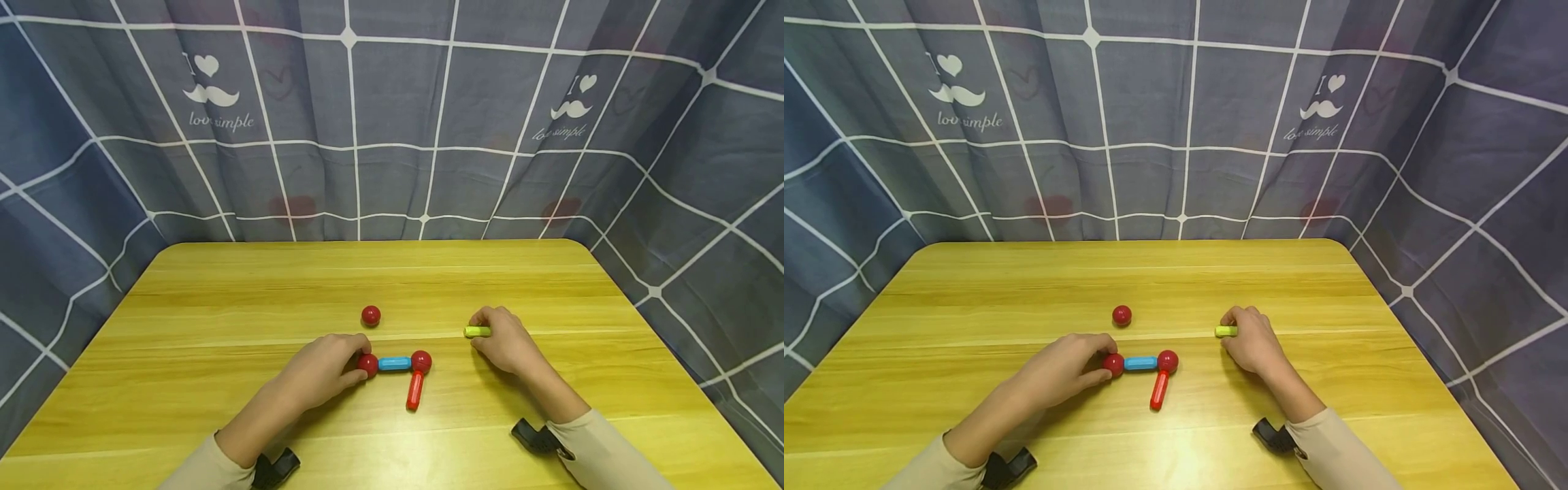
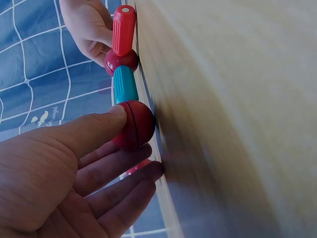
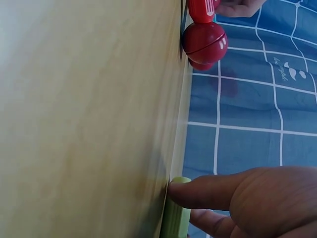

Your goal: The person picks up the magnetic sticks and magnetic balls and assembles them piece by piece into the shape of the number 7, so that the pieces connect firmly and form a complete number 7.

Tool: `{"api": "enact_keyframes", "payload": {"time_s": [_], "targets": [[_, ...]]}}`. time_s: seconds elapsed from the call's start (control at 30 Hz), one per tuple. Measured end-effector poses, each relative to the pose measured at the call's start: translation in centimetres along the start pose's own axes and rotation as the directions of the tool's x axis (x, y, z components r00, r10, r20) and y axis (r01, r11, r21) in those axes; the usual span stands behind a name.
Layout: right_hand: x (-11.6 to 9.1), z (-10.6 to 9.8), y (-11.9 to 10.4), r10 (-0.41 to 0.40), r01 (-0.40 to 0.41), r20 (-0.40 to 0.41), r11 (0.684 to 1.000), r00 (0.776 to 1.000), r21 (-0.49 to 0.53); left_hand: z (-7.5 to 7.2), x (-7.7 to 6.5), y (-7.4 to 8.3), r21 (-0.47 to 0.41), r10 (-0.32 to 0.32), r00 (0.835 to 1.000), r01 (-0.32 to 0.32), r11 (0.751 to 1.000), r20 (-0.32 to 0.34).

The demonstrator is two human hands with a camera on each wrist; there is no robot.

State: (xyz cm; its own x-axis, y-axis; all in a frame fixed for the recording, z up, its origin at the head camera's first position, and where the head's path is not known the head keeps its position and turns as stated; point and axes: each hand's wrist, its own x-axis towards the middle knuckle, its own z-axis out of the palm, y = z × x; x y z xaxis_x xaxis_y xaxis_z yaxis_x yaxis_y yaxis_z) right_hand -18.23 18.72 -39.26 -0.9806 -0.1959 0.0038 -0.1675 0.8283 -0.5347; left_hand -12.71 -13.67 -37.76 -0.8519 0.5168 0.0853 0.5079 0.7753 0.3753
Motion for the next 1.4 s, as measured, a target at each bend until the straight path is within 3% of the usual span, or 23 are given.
{"api": "enact_keyframes", "payload": {"time_s": [0.57, 1.4], "targets": [[-1.5, 0.0, -0.4, 0.027, -0.026, 0.048, 0.999, 0.998, -0.031, -0.1, 0.0, 0.0, 0.007, -0.01, 1.0, 0.01, 1.0, 0.007], [-4.6, 0.2, -3.4, -0.058, 0.062, 0.079, 0.996, 0.995, -0.059, -0.1, -0.1, 0.1, -0.003, -0.003, 1.0, 0.003, 1.0, 0.005]]}}
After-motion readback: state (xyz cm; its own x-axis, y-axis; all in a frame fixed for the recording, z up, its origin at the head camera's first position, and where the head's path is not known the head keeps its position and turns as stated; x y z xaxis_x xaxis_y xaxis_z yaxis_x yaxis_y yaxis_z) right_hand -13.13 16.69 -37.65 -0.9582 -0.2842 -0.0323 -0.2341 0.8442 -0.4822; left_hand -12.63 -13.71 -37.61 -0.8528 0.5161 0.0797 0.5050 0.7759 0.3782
